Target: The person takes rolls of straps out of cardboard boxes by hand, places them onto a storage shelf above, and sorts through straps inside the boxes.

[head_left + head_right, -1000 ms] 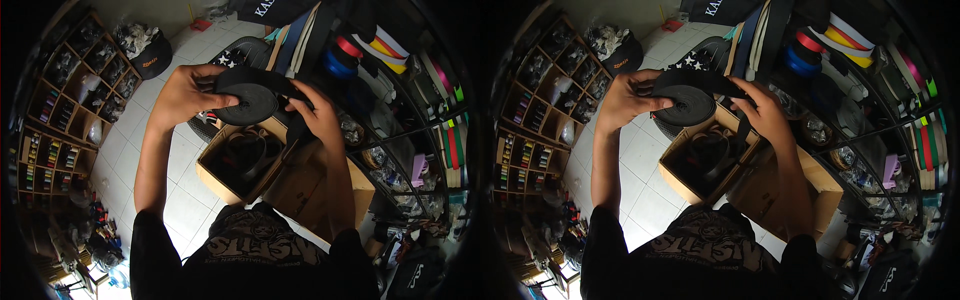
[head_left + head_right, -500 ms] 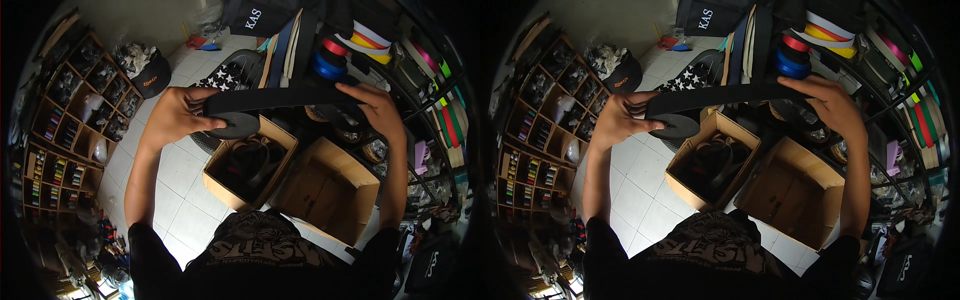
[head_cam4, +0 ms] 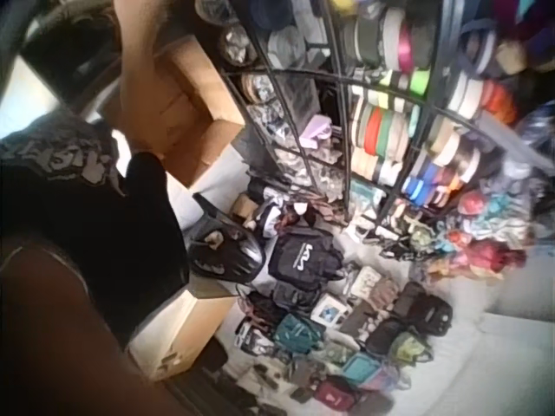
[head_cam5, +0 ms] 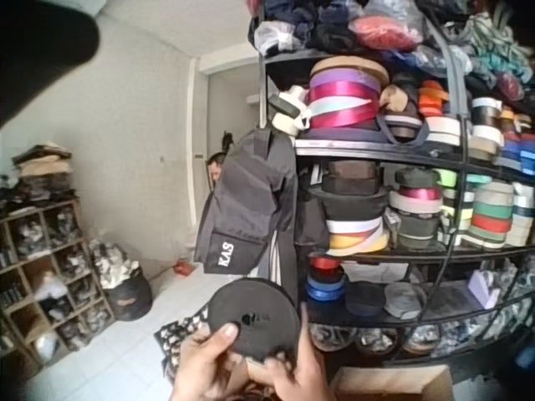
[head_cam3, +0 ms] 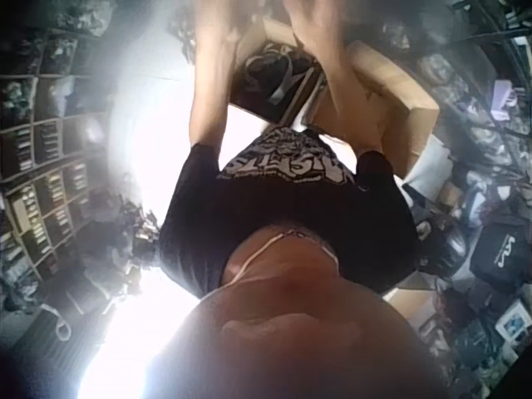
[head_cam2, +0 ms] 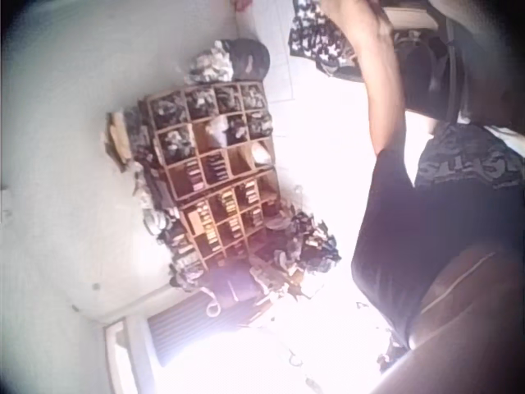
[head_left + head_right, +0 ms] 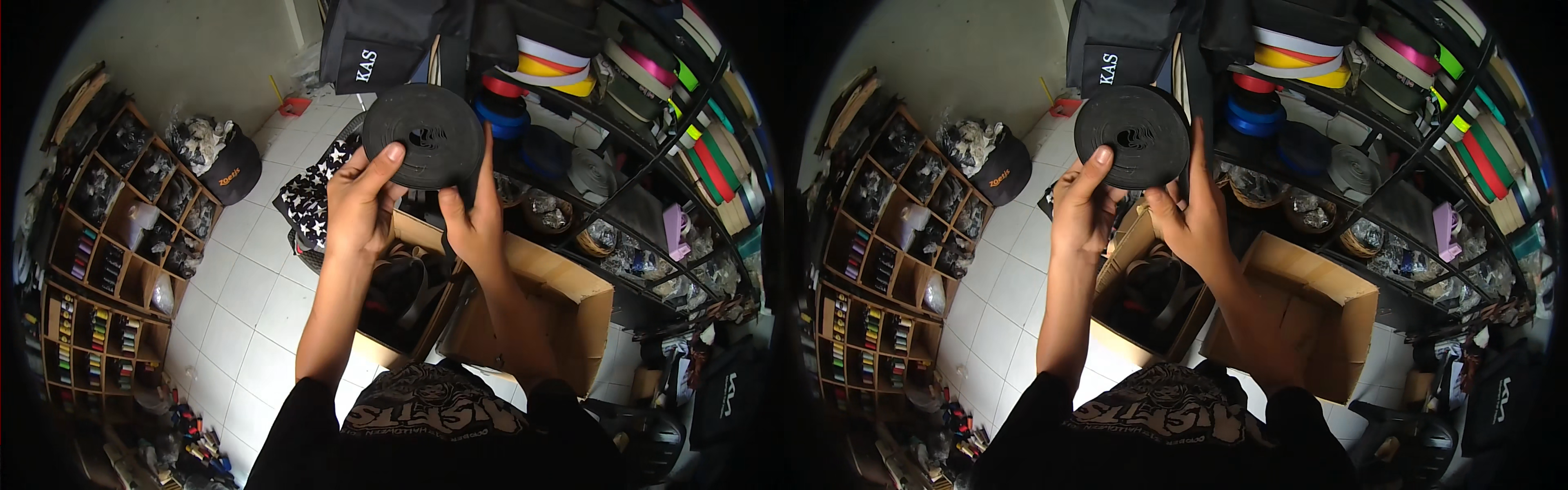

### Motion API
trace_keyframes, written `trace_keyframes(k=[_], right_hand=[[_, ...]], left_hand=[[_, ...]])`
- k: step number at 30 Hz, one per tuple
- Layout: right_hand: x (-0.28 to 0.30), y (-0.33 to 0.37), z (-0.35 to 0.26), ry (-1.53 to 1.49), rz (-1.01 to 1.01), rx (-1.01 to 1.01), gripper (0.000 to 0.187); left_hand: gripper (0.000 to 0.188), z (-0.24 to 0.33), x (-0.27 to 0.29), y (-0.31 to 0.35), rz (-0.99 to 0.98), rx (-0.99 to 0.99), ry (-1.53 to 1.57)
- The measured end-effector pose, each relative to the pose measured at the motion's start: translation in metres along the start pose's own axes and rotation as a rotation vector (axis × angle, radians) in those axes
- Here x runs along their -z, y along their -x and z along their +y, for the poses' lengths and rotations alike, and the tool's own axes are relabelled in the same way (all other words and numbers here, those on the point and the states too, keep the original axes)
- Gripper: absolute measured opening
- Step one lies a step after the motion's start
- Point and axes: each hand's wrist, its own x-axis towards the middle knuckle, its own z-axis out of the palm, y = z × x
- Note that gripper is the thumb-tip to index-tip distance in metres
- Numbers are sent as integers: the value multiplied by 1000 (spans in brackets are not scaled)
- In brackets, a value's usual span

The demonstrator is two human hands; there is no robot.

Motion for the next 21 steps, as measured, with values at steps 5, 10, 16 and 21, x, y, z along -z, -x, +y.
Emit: trace_keyframes(k=[5,10,16,21], right_hand=[[17,-12,2,29,44,-66,56],[61,-24,-7,138,-249,-138,48],[79,-36,-16,155,-427,-43,45],[102,-36,-15,215,-464,-67,45]], left_hand=[[39,-22,-8,12,-74,50,19],[46,16,-16,9,-212,23,-357],[54,8,-31,3,-294,131,-630],[45,-14,-39,1,-323,73,-473]])
